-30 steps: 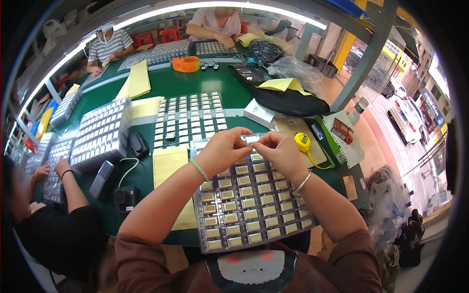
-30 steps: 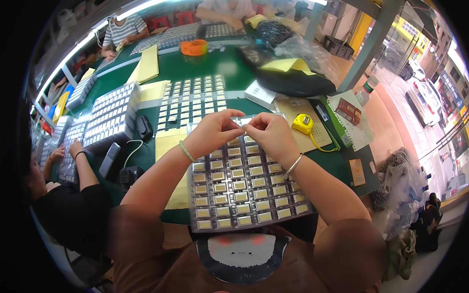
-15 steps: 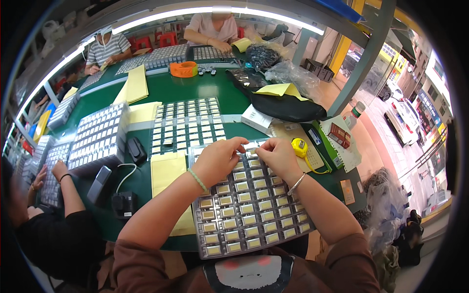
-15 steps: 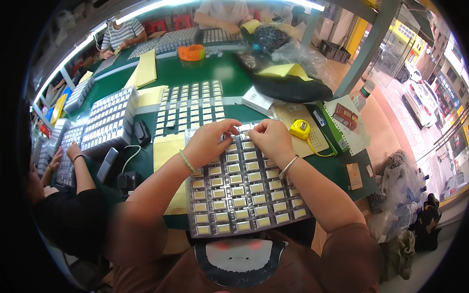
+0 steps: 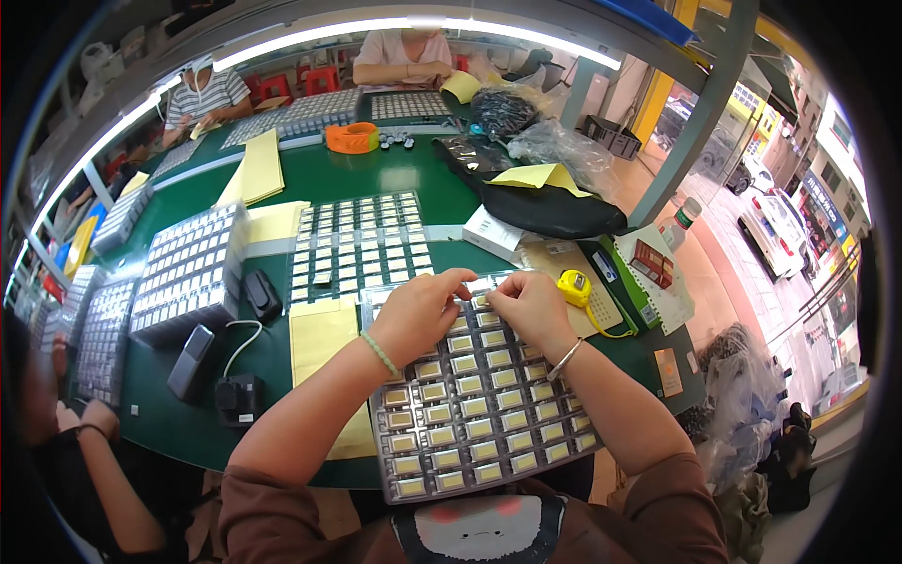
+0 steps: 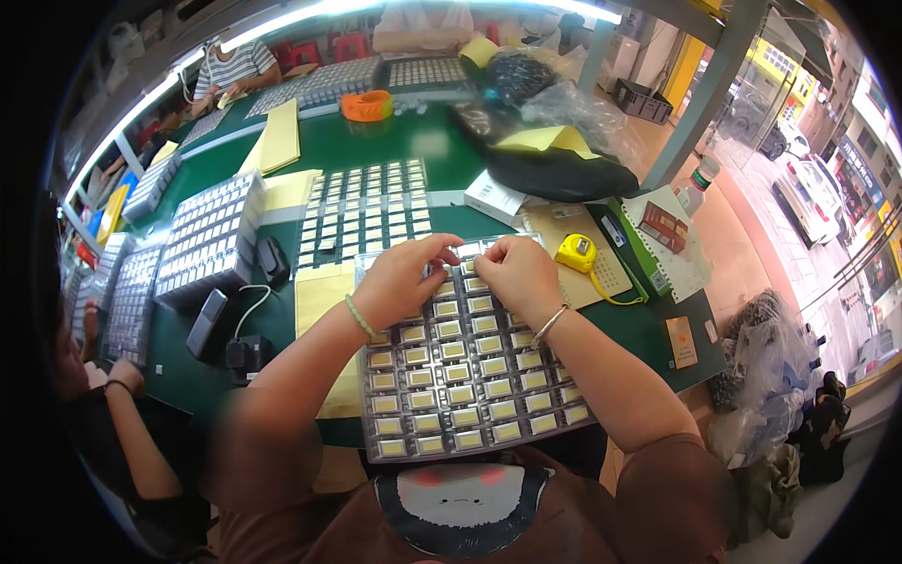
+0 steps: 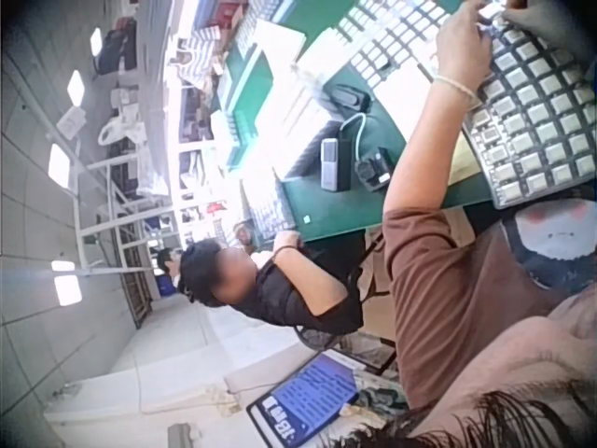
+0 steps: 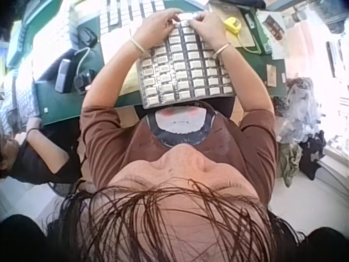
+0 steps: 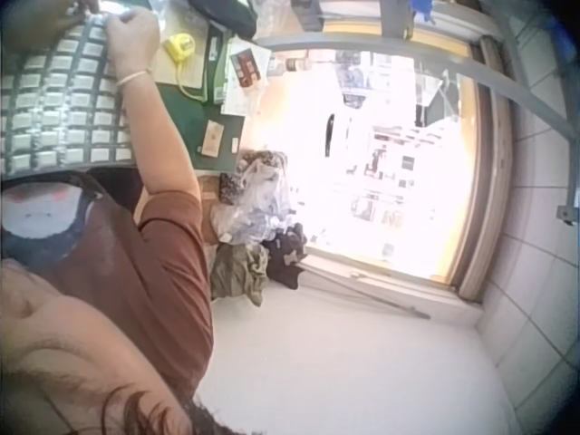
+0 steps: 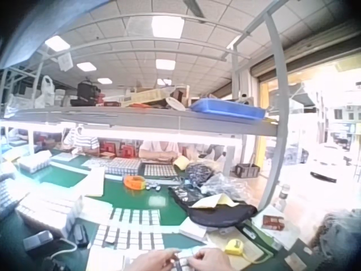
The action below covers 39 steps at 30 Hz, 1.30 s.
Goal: The person sits at a green workbench and repeatedly picks up small white rectangular components from a yellow paper sheet. They place each component into a slot on a large grid-like circuit board held in their hands. The person continues this repetitive assembly process throughout the clip, working on the same board.
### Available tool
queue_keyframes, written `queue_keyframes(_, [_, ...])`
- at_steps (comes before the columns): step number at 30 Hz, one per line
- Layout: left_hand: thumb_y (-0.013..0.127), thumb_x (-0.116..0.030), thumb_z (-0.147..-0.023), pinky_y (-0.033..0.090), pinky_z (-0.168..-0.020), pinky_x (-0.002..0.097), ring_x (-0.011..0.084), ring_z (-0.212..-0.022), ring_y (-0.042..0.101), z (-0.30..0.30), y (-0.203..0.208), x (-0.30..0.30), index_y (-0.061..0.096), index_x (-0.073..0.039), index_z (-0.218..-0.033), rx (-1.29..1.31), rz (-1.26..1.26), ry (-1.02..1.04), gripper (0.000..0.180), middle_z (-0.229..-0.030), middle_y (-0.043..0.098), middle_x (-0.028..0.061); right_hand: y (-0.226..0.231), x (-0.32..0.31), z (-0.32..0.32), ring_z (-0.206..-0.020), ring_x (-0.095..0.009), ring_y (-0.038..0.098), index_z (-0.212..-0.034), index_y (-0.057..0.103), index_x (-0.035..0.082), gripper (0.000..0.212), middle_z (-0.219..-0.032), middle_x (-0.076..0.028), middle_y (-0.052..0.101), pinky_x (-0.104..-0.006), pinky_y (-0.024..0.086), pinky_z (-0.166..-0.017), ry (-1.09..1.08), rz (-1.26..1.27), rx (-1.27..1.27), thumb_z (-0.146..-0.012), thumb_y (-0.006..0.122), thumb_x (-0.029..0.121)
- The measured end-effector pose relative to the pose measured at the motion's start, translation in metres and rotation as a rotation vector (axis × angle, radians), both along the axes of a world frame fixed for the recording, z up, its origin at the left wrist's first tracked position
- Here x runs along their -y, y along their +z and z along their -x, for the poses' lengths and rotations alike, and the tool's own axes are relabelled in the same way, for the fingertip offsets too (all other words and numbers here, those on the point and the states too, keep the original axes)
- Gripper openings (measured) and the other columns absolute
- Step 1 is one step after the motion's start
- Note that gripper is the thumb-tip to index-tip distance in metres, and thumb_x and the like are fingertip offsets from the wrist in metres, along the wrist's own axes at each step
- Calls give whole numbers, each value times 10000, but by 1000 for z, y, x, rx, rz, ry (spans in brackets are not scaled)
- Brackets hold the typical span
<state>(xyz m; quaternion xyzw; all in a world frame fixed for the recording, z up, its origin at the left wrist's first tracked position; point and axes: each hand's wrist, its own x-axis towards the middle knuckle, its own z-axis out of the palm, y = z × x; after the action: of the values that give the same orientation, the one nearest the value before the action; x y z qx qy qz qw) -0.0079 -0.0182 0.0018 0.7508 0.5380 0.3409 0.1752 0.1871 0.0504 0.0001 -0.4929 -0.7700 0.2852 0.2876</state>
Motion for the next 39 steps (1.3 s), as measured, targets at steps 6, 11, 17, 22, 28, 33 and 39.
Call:
queue_keyframes(6, [599, 6, -849, 517, -861, 401, 292, -956, 644, -3, -2, 0, 597, -94, -1232, -97, -81, -30, 395, -1043, 705, 81, 5, 7, 2, -685, -251, 688, -767, 734, 71, 213, -710, -99, 706, -360, 526, -644, -22, -16, 72, -770, 682, 278])
queue_keyframes(11, [607, 18, -838, 506, -869, 405, 310, -985, 621, -4, -1, 2, 603, -95, -1218, -220, -99, -67, 397, -1022, 686, 95, 4, 9, 2, -718, -257, 680, -755, 706, 77, 218, -724, -97, 694, -373, 515, -646, -5, -106, 121, -777, 704, 294])
queue_keyframes(17, [612, 14, -841, 511, -862, 408, 308, -983, 628, -6, 1, 2, 592, -102, -1226, -271, -137, -87, 403, -1007, 679, 104, -7, -4, -8, -708, -262, 650, -799, 632, 50, 234, -757, -109, 658, -374, 510, -654, -6, -187, -15, -769, 759, 245])
queue_keyframes(22, [596, 11, -862, 526, -866, 393, 317, -997, 650, -1, 10, 8, 564, -74, -1273, -81, 32, -45, 421, -1083, 693, 119, -1, -2, -7, -709, -252, 653, -847, 623, 54, 214, -762, -104, 658, -365, 514, -660, 8, -95, -6, -793, 749, 219])
queue_keyframes(28, [641, -84, -868, 516, -902, 376, 288, -1051, 653, 122, 3, 28, 602, 2, -1126, -98, -46, 366, 274, -1080, 665, 164, -4, 0, -2, -728, -245, 667, -869, 632, 81, 163, -760, -84, 673, -368, 516, -670, 13, -165, 74, -819, 709, 215])
queue_keyframes(33, [828, -315, -709, 472, -968, 411, 325, -1141, 571, 141, -14, 54, 636, -64, -1143, -514, 374, 472, 538, -1104, 622, 148, -5, -16, -12, -669, -205, 608, -919, 636, 34, 184, -748, -84, 643, -340, 483, -632, 39, -26, -99, -873, 685, 205])
queue_keyframes(39, [810, -246, -707, 507, -818, 368, 279, -916, 632, 152, -28, 47, 666, -33, -953, -350, 323, 456, 356, -916, 655, 107, 39, 8, 7, -703, -206, 618, -940, 659, 25, 158, -790, -88, 659, -331, 487, -650, 184, -210, -25, -878, 678, 170])
